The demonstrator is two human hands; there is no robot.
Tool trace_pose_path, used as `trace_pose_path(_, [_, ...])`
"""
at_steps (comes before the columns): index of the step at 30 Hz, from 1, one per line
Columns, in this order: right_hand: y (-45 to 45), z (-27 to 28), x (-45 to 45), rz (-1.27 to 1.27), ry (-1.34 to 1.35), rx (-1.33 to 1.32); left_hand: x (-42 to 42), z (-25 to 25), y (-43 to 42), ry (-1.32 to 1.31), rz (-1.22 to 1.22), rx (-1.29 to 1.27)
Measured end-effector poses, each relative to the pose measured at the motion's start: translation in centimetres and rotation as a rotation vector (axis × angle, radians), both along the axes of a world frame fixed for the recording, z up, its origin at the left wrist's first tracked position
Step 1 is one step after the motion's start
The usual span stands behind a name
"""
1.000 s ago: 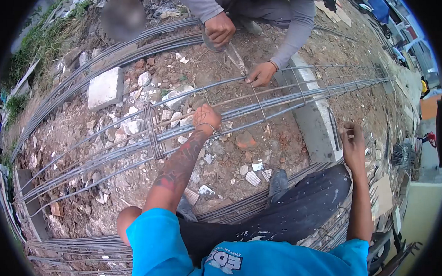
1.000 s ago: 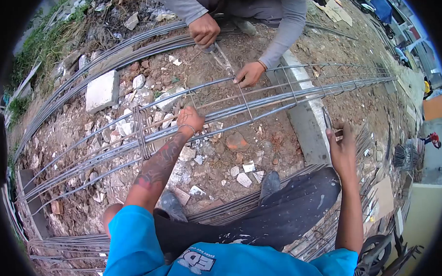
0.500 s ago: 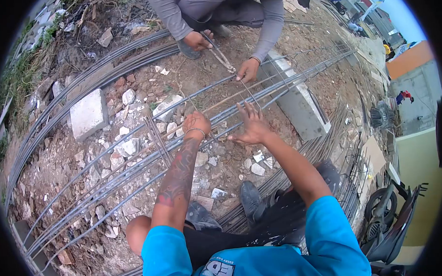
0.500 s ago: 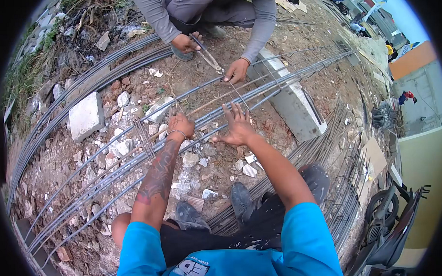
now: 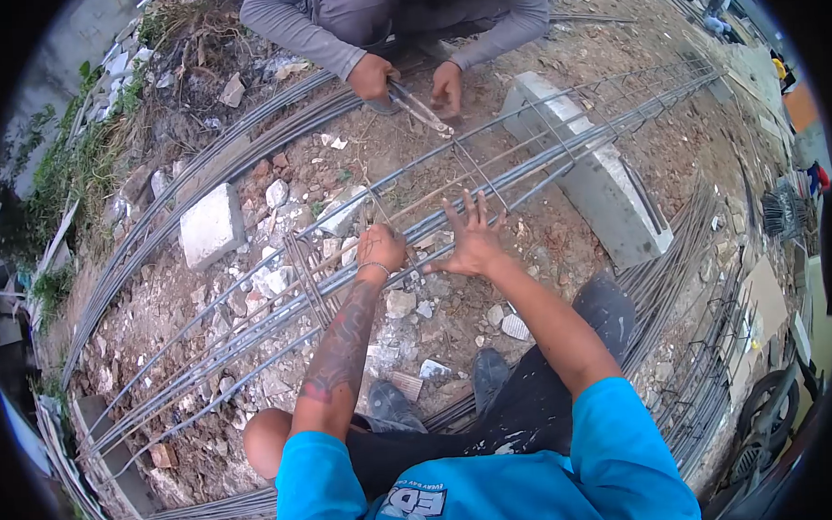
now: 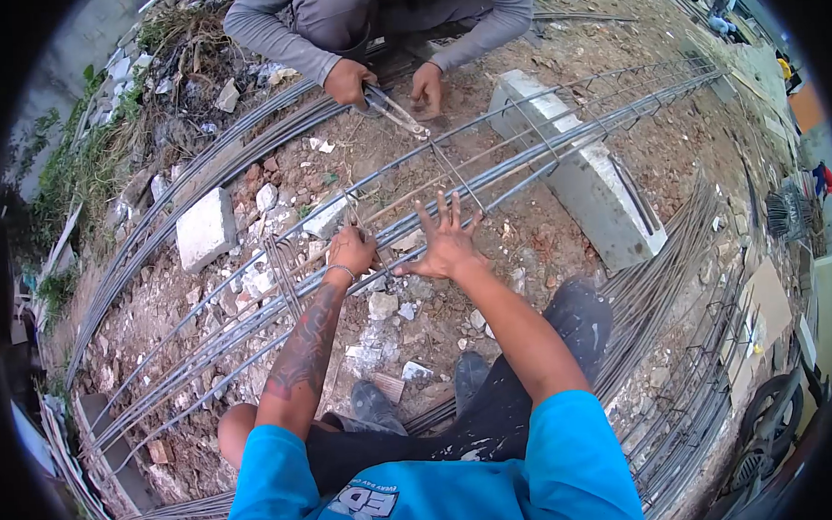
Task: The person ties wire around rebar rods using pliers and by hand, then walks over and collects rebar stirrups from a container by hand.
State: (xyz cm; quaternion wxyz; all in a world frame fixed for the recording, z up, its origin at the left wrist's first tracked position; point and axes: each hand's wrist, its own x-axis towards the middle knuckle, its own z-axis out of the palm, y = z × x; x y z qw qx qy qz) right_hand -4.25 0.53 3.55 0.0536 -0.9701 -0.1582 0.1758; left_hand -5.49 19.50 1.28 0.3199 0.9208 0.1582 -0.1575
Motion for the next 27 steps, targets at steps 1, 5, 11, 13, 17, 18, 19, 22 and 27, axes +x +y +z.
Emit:
trace_pose_path(1, [0.0, -0.3, 0.0, 0.008, -0.010, -0.001, -0.4, -0.5, -0.1, -0.176, -0.029, 0.140])
trace_pose_path(5, [-0.1, -0.9, 0.0, -0.018, -0.027, 0.083, -0.5, 0.4, -0.4, -0.089, 0.043, -0.119])
trace_pose_path(11, [-0.1, -0.9, -0.1, -0.036, -0.025, 0.067, -1.1, 1.0, -0.8, -0.168, 0.028, -0.001])
trace_pose_path(13, [-0.2, -0.7, -0.2, -0.042, -0.029, 0.061, -0.9, 0.7, -0.6, -0.100, 0.074, -0.133])
trace_pose_path(17, [0.0, 0.0, -0.3, -0.036, -0.027, 0.052, -1.9, 2.2, -0.9, -0.232, 0.045, -0.001])
trace_pose_path(18, [0.0, 0.3, -0.5, -0.038, -0.020, 0.044, -2.0, 2.2, -0.7, -0.241, 0.064, -0.001])
trace_pose_path(19, [-0.1, 0.6, -0.7, -0.035, -0.018, 0.054, -2.2, 2.3, -0.4, -0.334, 0.040, 0.092])
trace_pose_path(22, [0.5, 1.9, -0.9, -0.151, 0.000, 0.341, -4.2, 9.2, -0.9, -0.369, 0.028, 0.068])
trace_pose_path(27, [1.2, 8.9, -3.5, -0.183, 0.559, 1.566, -7.6, 13.0, -2.3, -0.409, -0.030, -0.408])
